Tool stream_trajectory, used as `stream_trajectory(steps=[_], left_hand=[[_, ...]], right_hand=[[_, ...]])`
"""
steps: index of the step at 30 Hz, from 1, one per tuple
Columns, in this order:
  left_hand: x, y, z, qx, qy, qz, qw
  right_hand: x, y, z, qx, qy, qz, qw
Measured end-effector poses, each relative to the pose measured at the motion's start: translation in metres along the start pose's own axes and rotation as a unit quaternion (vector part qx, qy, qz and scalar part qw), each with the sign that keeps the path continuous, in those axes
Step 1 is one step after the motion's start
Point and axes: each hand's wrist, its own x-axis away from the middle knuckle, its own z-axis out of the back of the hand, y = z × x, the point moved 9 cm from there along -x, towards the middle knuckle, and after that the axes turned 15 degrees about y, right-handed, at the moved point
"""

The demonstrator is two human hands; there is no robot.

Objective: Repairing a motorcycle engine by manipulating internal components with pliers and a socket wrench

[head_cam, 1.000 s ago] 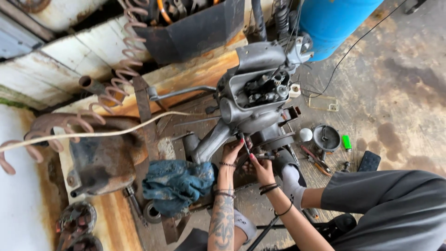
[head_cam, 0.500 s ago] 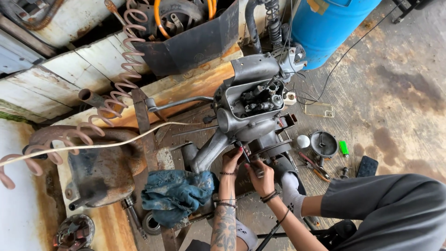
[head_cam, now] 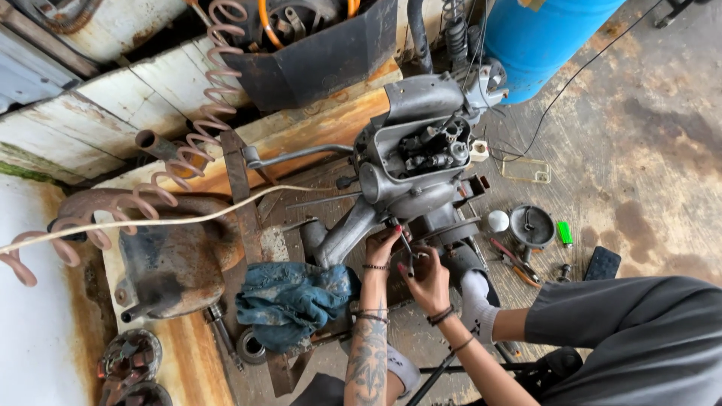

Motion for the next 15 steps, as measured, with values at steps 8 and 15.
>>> stream_trajectory(steps=[8, 15], left_hand=[[0.004, -0.001, -0.002, 0.044, 0.006, 0.038, 0.998], [0.003, 0.006, 0.004, 0.046, 0.009, 0.031, 0.998]], right_hand=[[0.007, 0.132, -0.04, -0.285, 0.015, -0.362, 0.887], [0.016, 0.051, 0.002, -0.11, 0.041, -0.15, 0.982]])
